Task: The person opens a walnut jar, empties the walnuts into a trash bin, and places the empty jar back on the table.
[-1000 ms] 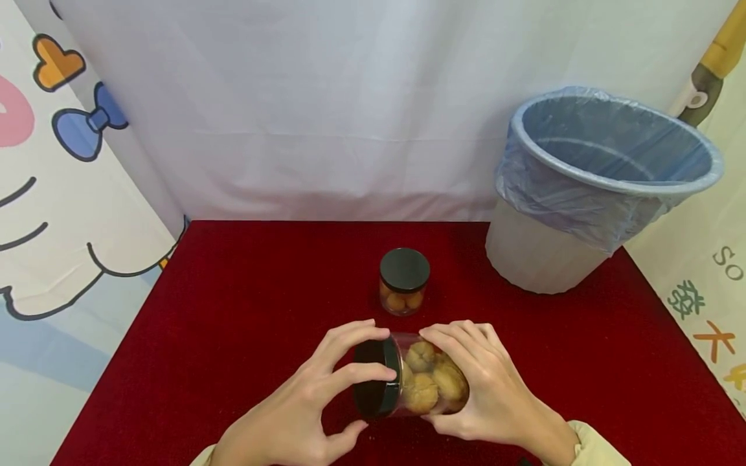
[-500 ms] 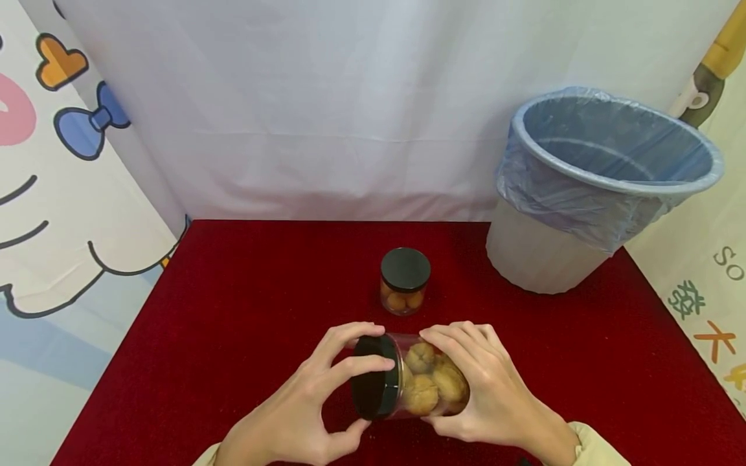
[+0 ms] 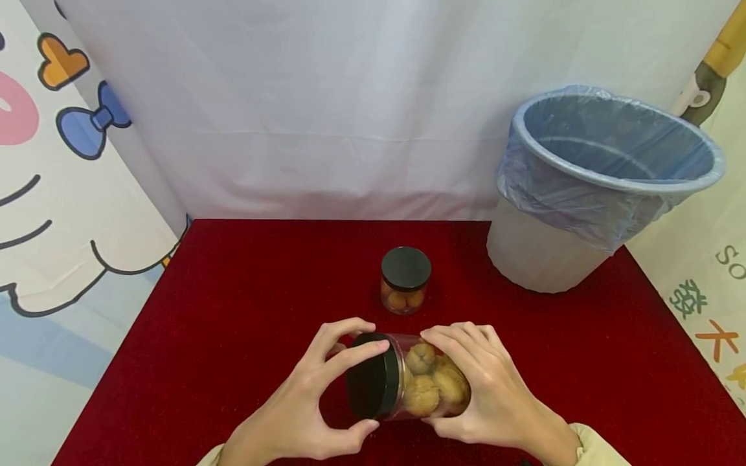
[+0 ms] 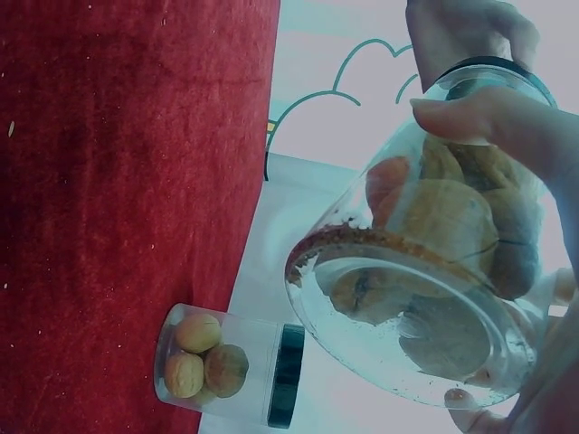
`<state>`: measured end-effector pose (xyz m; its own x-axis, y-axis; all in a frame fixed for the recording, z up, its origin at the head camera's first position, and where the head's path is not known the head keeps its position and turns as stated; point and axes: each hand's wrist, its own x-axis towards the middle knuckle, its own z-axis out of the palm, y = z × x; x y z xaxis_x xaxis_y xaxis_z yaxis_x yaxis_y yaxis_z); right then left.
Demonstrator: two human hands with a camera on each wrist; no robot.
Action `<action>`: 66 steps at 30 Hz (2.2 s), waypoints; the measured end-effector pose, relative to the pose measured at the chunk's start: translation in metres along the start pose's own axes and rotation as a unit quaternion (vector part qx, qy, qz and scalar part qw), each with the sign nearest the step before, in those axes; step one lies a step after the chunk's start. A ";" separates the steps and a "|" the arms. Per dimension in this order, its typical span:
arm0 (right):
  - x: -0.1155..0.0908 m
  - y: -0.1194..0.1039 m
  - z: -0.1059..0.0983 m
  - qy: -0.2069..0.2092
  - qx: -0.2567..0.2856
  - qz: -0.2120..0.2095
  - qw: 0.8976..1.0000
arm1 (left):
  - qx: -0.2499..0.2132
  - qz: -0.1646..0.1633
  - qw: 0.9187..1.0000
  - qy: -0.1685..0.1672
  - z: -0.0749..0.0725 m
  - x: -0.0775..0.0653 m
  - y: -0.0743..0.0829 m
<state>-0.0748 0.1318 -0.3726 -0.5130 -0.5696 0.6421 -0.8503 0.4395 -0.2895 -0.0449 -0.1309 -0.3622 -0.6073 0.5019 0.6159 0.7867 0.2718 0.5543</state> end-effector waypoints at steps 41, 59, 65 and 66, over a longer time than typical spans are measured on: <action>-0.001 0.004 -0.001 0.005 0.004 0.005 1.000 | 0.019 -0.005 0.997 0.080 -0.005 -0.003 -0.013; -0.003 0.008 0.000 0.004 0.007 0.005 1.000 | 0.038 -0.024 0.996 0.074 -0.006 -0.004 -0.021; -0.003 0.009 0.000 0.003 0.002 0.004 1.000 | 0.039 -0.033 0.996 0.075 -0.007 -0.006 -0.026; -0.003 0.009 0.000 0.003 0.002 0.004 1.000 | 0.039 -0.036 0.996 0.076 -0.007 -0.006 -0.027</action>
<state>-0.0811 0.1374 -0.3775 -0.5191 -0.5619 0.6440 -0.8466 0.4412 -0.2975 -0.0632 -0.1472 -0.3770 -0.6673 0.3510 0.6569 0.7434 0.3680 0.5585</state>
